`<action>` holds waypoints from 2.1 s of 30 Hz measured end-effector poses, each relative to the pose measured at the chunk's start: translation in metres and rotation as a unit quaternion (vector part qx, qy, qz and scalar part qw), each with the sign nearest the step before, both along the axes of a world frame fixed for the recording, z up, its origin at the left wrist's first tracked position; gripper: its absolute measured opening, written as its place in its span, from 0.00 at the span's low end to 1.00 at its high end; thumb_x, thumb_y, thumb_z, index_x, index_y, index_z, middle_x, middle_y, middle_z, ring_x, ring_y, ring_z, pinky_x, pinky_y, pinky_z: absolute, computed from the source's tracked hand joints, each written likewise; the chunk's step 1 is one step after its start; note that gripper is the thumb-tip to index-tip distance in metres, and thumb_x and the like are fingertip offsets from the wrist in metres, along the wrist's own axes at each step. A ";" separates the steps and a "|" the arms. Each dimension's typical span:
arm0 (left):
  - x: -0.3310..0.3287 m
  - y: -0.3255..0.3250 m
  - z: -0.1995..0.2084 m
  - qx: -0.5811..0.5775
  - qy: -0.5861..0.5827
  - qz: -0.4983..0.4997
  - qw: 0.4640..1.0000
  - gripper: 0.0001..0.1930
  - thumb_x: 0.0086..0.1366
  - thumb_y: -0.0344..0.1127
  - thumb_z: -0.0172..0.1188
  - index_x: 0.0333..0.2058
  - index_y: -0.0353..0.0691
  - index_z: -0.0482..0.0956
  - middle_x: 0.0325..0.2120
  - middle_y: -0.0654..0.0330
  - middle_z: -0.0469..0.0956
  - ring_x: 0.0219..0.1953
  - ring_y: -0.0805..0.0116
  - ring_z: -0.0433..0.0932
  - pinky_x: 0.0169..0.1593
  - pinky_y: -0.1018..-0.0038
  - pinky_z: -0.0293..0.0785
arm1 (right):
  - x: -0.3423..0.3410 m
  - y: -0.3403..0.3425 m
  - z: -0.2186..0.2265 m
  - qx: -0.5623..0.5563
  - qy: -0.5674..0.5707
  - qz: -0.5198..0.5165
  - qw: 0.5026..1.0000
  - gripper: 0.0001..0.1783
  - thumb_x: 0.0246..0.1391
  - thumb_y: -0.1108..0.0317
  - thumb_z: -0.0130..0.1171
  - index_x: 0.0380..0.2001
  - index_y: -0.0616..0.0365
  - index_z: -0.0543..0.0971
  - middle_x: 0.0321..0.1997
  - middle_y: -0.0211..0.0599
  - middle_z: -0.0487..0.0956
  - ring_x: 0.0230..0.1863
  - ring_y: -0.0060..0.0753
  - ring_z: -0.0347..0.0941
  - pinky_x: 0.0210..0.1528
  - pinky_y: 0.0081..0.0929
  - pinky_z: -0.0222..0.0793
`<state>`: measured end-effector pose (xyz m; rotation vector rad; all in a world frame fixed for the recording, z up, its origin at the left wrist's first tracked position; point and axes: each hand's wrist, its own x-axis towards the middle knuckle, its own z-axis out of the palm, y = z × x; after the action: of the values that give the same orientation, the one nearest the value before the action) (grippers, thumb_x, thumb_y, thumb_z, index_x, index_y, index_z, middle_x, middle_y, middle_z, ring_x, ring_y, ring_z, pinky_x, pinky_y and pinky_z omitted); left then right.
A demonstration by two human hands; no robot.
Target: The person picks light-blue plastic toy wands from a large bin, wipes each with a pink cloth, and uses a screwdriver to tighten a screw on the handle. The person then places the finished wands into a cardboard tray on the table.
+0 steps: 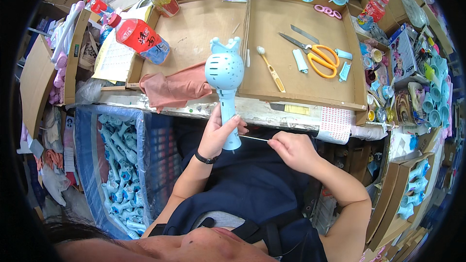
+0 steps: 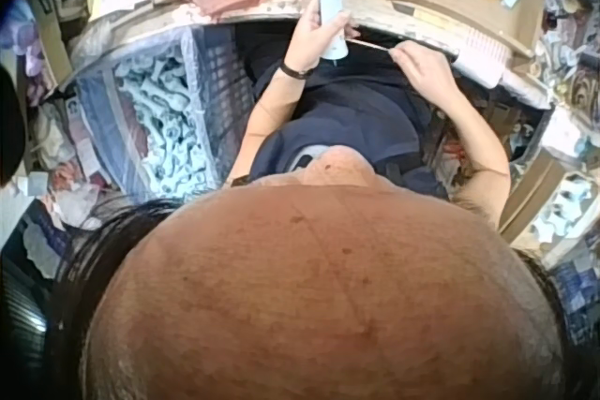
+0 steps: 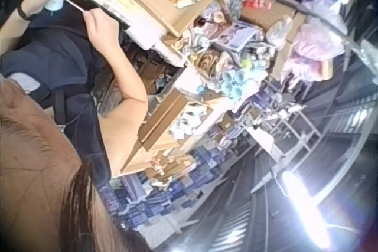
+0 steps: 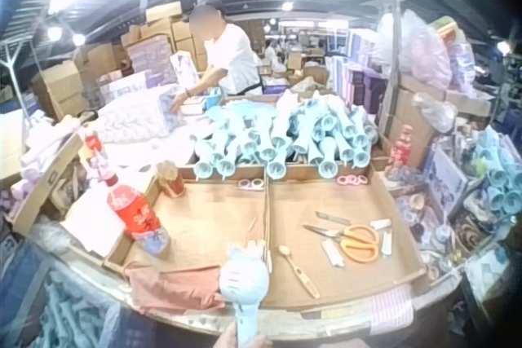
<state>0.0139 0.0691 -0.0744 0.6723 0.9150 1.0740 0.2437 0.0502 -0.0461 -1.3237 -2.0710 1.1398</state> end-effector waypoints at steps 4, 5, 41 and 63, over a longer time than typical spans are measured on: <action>-0.004 0.003 -0.007 0.040 0.037 -0.028 0.998 0.23 0.70 0.39 0.52 0.58 0.37 0.59 0.31 0.60 0.74 0.30 0.74 0.74 0.37 0.76 0.75 | 0.005 0.016 -0.001 -0.516 0.104 -0.098 0.845 0.24 0.65 0.50 0.47 0.27 0.60 0.74 0.13 0.20 0.63 0.18 0.18 0.63 0.20 0.22 0.62; -0.005 0.003 -0.007 0.014 0.013 -0.022 1.000 0.20 0.71 0.41 0.50 0.56 0.38 0.60 0.31 0.59 0.74 0.29 0.72 0.74 0.37 0.75 0.75 | 0.004 0.016 0.001 -0.526 0.121 -0.120 0.833 0.21 0.64 0.52 0.49 0.29 0.61 0.74 0.17 0.21 0.67 0.22 0.19 0.66 0.25 0.22 0.65; -0.004 0.004 0.007 -0.026 -0.031 -0.012 0.999 0.10 0.63 0.28 0.59 0.40 0.38 0.68 0.23 0.63 0.71 0.23 0.75 0.70 0.29 0.79 0.67 | 0.000 0.003 0.024 0.167 -0.002 0.045 0.985 0.13 0.50 0.67 0.66 0.35 0.59 0.75 0.23 0.30 0.72 0.22 0.26 0.69 0.23 0.25 0.66; -0.009 0.009 0.010 -0.037 -0.013 -0.047 0.998 0.08 0.61 0.29 0.60 0.34 0.40 0.68 0.21 0.66 0.69 0.26 0.73 0.74 0.52 0.67 0.72 | -0.004 0.029 0.044 0.255 -0.061 0.142 0.955 0.11 0.50 0.62 0.64 0.31 0.57 0.76 0.23 0.32 0.72 0.26 0.35 0.74 0.26 0.31 0.70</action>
<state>0.0053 0.0781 -0.0647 0.6326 0.8882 0.9595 0.2395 0.0787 -0.0019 -0.8849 -2.4812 0.5616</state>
